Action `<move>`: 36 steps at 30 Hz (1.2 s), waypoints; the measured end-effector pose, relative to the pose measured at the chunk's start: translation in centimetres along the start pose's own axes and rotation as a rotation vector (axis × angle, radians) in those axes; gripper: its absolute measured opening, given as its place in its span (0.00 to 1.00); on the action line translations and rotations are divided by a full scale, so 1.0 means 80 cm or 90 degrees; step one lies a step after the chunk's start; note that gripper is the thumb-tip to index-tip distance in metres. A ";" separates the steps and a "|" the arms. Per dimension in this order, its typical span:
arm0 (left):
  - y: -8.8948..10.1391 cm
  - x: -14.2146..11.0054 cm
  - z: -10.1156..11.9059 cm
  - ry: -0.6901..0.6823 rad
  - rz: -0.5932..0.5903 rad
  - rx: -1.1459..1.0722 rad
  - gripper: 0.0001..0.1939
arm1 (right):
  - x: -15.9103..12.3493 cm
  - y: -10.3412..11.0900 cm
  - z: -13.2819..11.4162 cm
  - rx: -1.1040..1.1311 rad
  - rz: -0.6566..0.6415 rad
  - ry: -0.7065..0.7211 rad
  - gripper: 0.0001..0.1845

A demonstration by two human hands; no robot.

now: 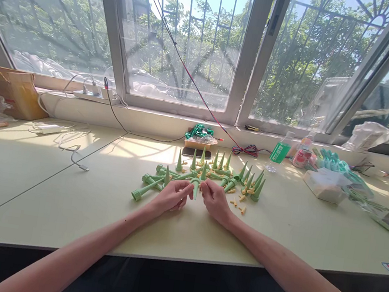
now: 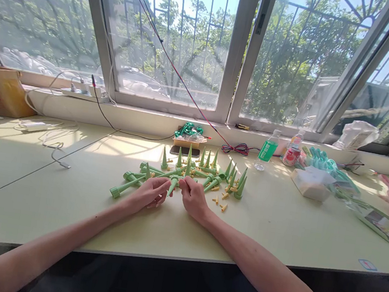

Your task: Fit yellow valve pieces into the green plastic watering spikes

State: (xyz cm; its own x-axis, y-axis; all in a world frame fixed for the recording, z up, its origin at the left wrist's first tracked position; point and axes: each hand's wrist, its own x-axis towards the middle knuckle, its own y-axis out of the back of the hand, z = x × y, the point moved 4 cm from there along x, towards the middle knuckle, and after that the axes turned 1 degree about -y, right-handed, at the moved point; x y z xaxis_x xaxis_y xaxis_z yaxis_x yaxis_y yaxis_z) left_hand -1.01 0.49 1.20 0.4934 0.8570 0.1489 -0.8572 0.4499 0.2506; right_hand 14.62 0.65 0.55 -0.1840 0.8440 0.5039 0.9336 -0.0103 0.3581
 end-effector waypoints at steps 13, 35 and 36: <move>0.006 0.000 -0.004 -0.128 0.095 0.123 0.18 | -0.004 -0.011 0.003 0.156 -0.015 -0.096 0.29; 0.002 0.008 -0.015 0.045 0.012 -0.135 0.36 | 0.002 -0.003 -0.010 -0.032 0.014 -0.007 0.27; 0.002 0.007 -0.016 0.051 0.010 -0.141 0.35 | 0.001 -0.003 -0.010 -0.035 0.014 -0.005 0.27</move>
State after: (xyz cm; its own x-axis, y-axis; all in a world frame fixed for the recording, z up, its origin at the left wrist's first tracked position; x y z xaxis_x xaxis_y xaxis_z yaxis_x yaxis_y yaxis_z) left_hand -1.02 1.39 0.09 0.4743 0.8774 0.0721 -0.8803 0.4734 0.0308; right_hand 14.10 0.31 1.15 -0.1614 0.8477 0.5054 0.9189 -0.0576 0.3902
